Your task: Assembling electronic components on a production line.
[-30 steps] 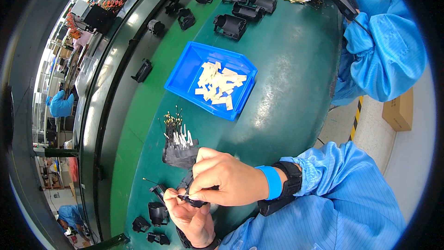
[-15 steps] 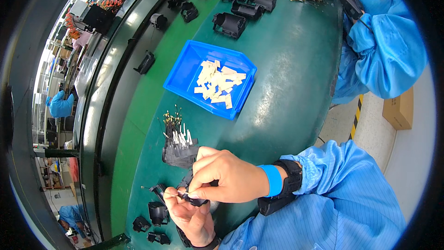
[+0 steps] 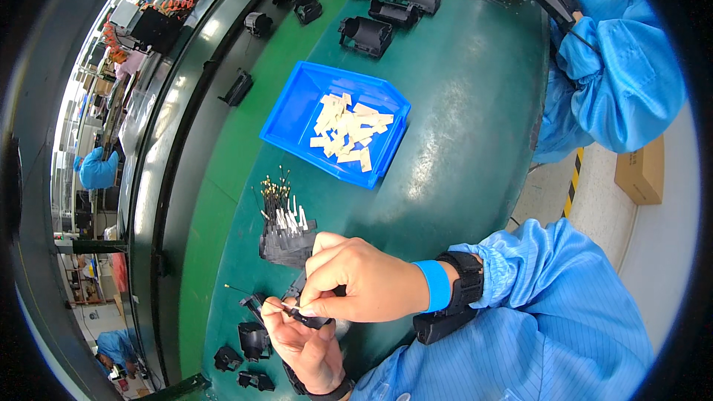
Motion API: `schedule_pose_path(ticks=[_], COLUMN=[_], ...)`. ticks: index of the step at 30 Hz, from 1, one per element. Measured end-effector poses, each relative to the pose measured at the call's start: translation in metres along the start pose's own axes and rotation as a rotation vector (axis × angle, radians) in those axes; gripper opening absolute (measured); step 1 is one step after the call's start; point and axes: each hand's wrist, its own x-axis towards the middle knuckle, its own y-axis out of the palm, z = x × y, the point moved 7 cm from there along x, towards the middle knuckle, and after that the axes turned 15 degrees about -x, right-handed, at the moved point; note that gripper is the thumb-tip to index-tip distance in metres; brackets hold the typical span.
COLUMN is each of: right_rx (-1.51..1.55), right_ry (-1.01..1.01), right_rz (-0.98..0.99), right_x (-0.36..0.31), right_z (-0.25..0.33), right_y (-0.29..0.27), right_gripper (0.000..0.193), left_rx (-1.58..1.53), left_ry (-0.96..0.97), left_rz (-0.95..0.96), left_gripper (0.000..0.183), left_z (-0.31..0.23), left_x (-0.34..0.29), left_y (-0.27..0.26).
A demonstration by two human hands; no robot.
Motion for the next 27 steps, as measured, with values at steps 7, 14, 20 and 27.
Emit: schedule_pose_path(ticks=[7,14,20,27], right_rx=[-0.015,-0.018,-0.027,-0.032], right_ry=[-0.006,-0.012,-0.004,-0.006], right_rz=[-0.004,-0.028,-0.02,-0.036], right_x=[-0.0004,-0.0012,-0.0007,-0.0011], right_z=[0.0001,0.0011,0.0006,0.0009], right_y=[0.0006,-0.0008,0.0,-0.0001], right_gripper=[0.006,0.006,0.006,0.005], left_rx=[-0.031,-0.003,0.005,-0.014], left_ry=[-0.002,0.006,0.022,0.016], left_rz=[-0.029,-0.005,-0.018,-0.002], left_gripper=[0.057,0.056,0.056,0.057], left_z=[-0.0007,0.0008,-0.0002,0.0], left_x=[-0.0008,-0.0003,-0.0002,-0.0004], left_y=[0.0015,0.0027,0.0016,0.0017])
